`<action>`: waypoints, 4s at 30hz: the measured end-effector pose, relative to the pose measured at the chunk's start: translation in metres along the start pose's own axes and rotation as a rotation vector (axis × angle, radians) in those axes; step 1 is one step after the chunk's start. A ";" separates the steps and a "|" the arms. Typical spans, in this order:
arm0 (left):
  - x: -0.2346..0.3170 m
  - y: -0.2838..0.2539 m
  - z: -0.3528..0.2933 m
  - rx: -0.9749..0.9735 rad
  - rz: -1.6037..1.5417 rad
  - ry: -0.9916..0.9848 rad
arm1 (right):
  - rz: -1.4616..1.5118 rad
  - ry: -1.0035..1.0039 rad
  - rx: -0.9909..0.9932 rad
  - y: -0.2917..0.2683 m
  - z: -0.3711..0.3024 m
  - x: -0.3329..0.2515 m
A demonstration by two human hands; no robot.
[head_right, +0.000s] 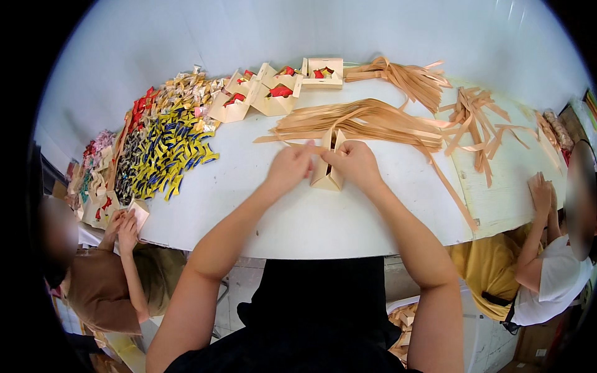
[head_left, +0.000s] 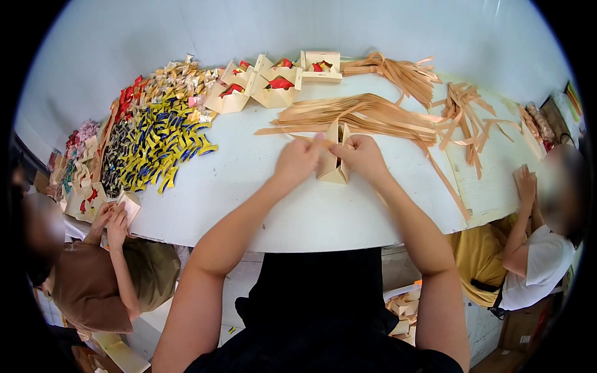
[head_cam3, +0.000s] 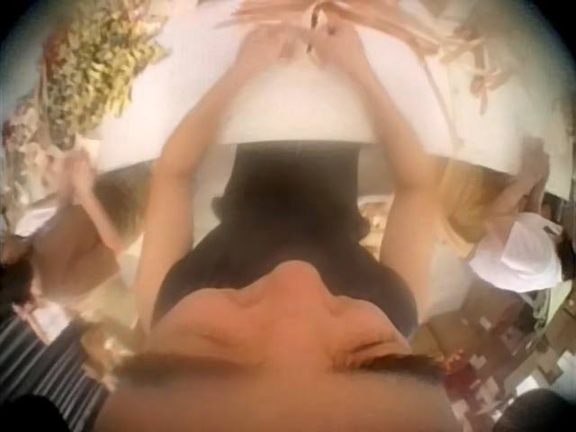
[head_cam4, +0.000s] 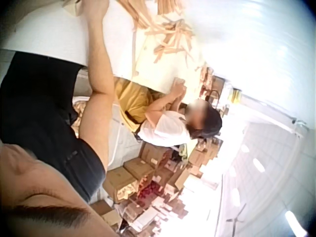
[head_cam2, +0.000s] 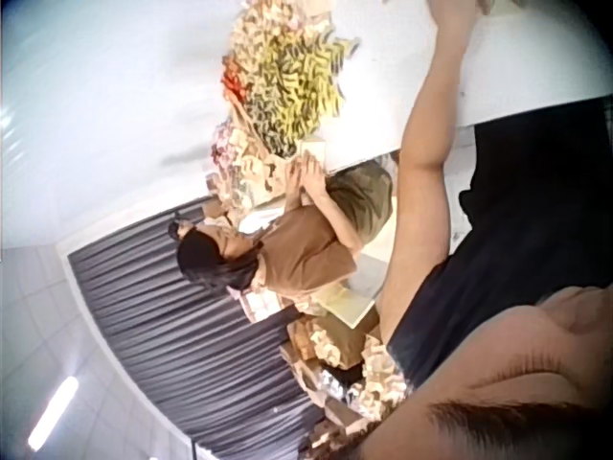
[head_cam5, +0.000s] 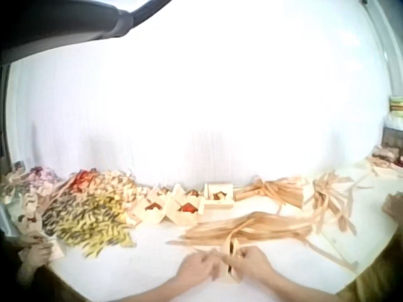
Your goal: The person assembles small wooden gift boxes by inserting a wrapped item into the container and securing it with a ribbon. They pick up a pre-cut ribbon, thread it through the box's slots, and tie a knot to close the package. The process is repeated for multiple units on a shared table.
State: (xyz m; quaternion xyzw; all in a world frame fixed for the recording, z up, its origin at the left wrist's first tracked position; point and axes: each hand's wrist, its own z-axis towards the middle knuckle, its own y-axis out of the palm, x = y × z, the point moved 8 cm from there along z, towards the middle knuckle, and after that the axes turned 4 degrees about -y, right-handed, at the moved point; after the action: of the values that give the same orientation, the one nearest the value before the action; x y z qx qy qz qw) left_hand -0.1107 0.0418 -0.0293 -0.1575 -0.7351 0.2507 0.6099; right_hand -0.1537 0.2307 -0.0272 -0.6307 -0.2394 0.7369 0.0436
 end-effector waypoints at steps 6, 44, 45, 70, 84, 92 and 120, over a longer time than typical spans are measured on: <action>0.012 0.013 0.014 0.033 -0.759 0.332 | 0.126 0.013 -0.078 0.012 -0.006 -0.013; 0.038 0.020 -0.005 -0.094 -1.037 0.327 | 0.130 -0.096 -0.161 0.031 -0.021 -0.025; 0.038 0.021 -0.005 -0.111 -0.985 0.313 | 0.164 -0.090 -0.221 0.032 -0.022 -0.025; 0.042 0.024 -0.016 -0.191 -0.745 0.424 | 0.495 -0.123 0.035 -0.012 -0.002 -0.043; 0.031 0.022 -0.015 -0.350 -0.913 0.302 | 0.219 -0.438 -0.094 -0.012 -0.026 -0.059; 0.037 0.011 -0.024 -0.076 -0.714 0.578 | 0.213 -0.118 -0.079 0.003 -0.016 -0.039; 0.028 0.022 -0.011 -0.264 -1.305 0.350 | 1.230 -0.016 -0.128 0.011 -0.021 -0.044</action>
State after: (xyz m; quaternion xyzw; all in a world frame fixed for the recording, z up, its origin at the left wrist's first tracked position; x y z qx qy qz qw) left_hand -0.1072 0.0770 -0.0179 0.2061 -0.5946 -0.2886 0.7216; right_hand -0.1227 0.2112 0.0062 -0.6491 0.1241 0.6159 -0.4289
